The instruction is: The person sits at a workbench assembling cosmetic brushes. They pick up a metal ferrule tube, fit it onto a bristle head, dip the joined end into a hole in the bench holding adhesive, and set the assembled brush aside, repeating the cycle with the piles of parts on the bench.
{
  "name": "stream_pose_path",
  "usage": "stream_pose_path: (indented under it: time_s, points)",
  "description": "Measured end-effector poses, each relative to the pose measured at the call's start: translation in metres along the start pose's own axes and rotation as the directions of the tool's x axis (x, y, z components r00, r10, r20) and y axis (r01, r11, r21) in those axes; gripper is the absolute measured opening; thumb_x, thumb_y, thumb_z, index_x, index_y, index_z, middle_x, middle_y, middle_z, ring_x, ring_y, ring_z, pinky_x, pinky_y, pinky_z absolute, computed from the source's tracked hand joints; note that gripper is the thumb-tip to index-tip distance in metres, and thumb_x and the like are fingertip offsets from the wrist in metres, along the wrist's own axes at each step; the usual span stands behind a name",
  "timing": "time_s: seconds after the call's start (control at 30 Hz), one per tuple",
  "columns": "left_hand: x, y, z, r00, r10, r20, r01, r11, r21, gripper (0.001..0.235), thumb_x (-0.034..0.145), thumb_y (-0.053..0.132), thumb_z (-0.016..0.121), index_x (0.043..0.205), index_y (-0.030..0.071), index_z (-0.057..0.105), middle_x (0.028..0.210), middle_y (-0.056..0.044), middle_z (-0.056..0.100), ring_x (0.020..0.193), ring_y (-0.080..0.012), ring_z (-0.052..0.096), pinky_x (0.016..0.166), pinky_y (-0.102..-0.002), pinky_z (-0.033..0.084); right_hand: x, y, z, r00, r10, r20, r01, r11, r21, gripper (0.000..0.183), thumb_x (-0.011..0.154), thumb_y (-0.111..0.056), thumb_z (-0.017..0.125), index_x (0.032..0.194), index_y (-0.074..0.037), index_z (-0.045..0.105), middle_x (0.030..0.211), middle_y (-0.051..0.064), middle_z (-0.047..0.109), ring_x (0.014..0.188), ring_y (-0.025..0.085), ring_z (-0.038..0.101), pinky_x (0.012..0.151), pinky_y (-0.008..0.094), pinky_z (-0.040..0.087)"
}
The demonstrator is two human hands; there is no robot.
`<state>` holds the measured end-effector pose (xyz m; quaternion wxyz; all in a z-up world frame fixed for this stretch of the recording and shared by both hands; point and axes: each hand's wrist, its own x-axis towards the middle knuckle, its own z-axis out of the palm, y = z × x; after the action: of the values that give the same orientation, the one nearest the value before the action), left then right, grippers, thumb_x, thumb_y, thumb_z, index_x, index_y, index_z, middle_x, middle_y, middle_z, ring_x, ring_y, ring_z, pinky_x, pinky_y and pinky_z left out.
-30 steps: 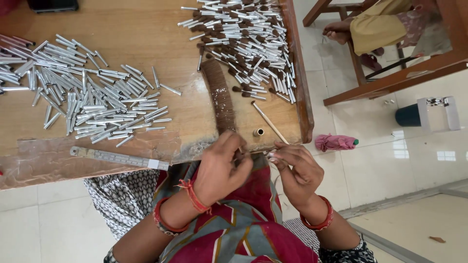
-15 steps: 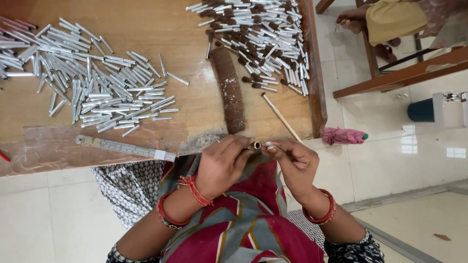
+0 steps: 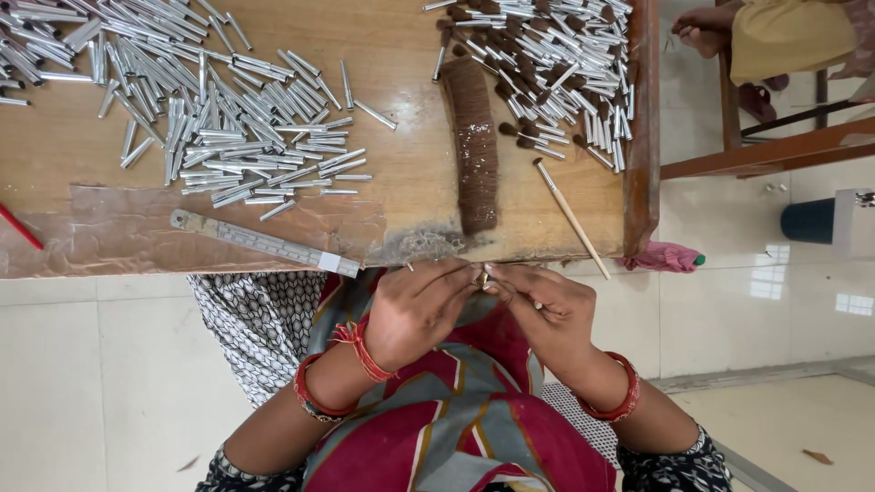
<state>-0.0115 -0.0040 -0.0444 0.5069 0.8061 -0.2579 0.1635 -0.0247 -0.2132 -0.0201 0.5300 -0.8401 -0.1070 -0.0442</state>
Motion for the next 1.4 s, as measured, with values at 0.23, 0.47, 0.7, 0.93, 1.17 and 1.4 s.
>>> stream_pose_path:
  time_s: [0.23, 0.47, 0.7, 0.93, 1.17, 1.4]
  points:
    - [0.000, 0.004, -0.011, 0.995, -0.100, -0.005, 0.097, 0.982, -0.164, 0.028, 0.087, 0.003, 0.080, 0.113, 0.004, 0.070, 0.108, -0.011, 0.073, 0.091, -0.0276, 0.074, 0.077, -0.035, 0.060, 0.008, -0.023, -0.009, 0.989, -0.109, 0.095, 0.127, 0.971, -0.201, 0.042, 0.084, -0.008, 0.083, 0.124, -0.005, 0.071, 0.120, 0.015, 0.074, 0.104, 0.022, 0.074, 0.089, 0.032, 0.059]
    - [-0.007, 0.006, -0.012, 0.972, -0.229, 0.055, 0.235, 0.925, -0.299, 0.044, 0.086, 0.002, 0.081, 0.126, 0.002, 0.063, 0.103, -0.012, 0.075, 0.092, -0.0217, 0.078, 0.080, -0.032, 0.063, 0.004, -0.023, -0.013, 0.910, -0.344, 0.233, 0.415, 0.745, -0.522, 0.056, 0.081, -0.025, 0.086, 0.133, -0.016, 0.068, 0.130, 0.010, 0.063, 0.120, 0.031, 0.057, 0.105, 0.045, 0.046]
    - [-0.010, 0.003, -0.010, 0.960, -0.274, 0.054, 0.272, 0.873, -0.406, 0.050, 0.089, 0.000, 0.079, 0.133, 0.001, 0.055, 0.108, -0.012, 0.076, 0.097, -0.0204, 0.079, 0.082, -0.029, 0.066, 0.012, -0.026, -0.003, 0.955, -0.268, 0.131, 0.298, 0.879, -0.371, 0.061, 0.082, -0.020, 0.084, 0.136, -0.004, 0.062, 0.126, 0.013, 0.064, 0.108, 0.030, 0.061, 0.093, 0.039, 0.049]
    - [0.002, 0.007, -0.027, 0.982, -0.189, -0.010, 0.179, 0.944, -0.278, 0.055, 0.090, -0.001, 0.078, 0.138, -0.002, 0.051, 0.117, -0.015, 0.074, 0.105, -0.0231, 0.077, 0.089, -0.032, 0.062, 0.030, -0.007, 0.020, 0.955, -0.279, 0.104, 0.297, 0.910, -0.290, 0.032, 0.087, -0.001, 0.076, 0.117, -0.005, 0.070, 0.113, 0.010, 0.071, 0.102, 0.027, 0.064, 0.087, 0.038, 0.051]
    - [0.000, 0.009, -0.023, 0.952, -0.285, -0.110, 0.268, 0.952, -0.147, 0.035, 0.087, 0.005, 0.083, 0.118, 0.000, 0.067, 0.108, -0.013, 0.071, 0.086, -0.0195, 0.077, 0.073, -0.028, 0.063, 0.036, 0.000, 0.026, 0.961, -0.235, 0.149, 0.269, 0.921, -0.281, 0.033, 0.086, -0.001, 0.076, 0.118, -0.004, 0.071, 0.112, 0.011, 0.069, 0.101, 0.029, 0.064, 0.084, 0.038, 0.052]
    - [0.004, 0.007, -0.016, 0.958, -0.261, -0.116, 0.250, 0.962, -0.107, 0.034, 0.088, 0.009, 0.083, 0.117, 0.000, 0.067, 0.112, -0.015, 0.071, 0.078, -0.0194, 0.073, 0.065, -0.028, 0.061, 0.039, -0.001, 0.023, 0.953, -0.255, 0.162, 0.294, 0.905, -0.308, 0.037, 0.083, -0.002, 0.075, 0.120, -0.006, 0.072, 0.111, 0.011, 0.069, 0.101, 0.030, 0.064, 0.087, 0.039, 0.051]
